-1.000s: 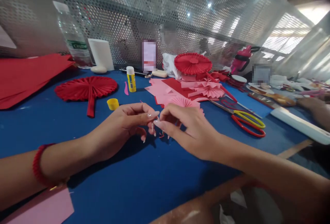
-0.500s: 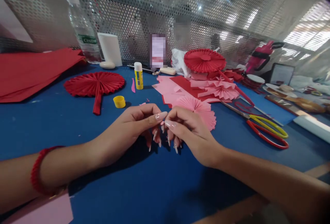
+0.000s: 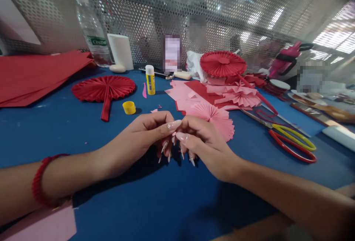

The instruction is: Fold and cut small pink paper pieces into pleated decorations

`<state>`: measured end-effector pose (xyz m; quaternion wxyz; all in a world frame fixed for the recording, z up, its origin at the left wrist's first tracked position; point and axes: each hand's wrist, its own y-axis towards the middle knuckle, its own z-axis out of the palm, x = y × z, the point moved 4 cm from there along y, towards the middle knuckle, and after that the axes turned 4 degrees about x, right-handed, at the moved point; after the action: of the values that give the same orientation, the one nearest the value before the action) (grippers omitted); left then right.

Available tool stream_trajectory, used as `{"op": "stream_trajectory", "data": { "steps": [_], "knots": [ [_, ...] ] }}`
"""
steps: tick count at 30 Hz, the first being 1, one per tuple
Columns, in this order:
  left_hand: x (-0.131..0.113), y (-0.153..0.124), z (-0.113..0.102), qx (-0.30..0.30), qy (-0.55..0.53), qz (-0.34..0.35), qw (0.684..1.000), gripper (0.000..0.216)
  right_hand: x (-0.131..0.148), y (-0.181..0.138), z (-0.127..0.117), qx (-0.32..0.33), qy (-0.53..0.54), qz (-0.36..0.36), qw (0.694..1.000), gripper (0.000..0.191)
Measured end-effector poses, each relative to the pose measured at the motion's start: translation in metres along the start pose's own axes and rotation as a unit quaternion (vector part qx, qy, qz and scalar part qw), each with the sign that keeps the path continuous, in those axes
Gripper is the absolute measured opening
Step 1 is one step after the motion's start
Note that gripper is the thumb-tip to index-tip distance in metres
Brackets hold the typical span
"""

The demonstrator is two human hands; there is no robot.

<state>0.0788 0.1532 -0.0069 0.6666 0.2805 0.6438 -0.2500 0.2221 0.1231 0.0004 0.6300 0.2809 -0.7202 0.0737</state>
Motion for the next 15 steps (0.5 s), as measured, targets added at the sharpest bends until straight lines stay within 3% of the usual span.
{"op": "stream_trajectory", "data": {
  "steps": [8, 15],
  "knots": [
    [-0.0045, -0.0007, 0.0, -0.016, 0.001, -0.015, 1.0, 0.037, -0.0025, -0.0004, -0.0016, -0.028, -0.069, 0.01, 0.997, 0.016],
    [-0.0006, -0.0007, -0.0049, -0.045, 0.021, -0.028, 0.998, 0.027, -0.006, 0.0006, -0.004, -0.06, -0.091, 0.042, 0.993, 0.021]
  ]
}}
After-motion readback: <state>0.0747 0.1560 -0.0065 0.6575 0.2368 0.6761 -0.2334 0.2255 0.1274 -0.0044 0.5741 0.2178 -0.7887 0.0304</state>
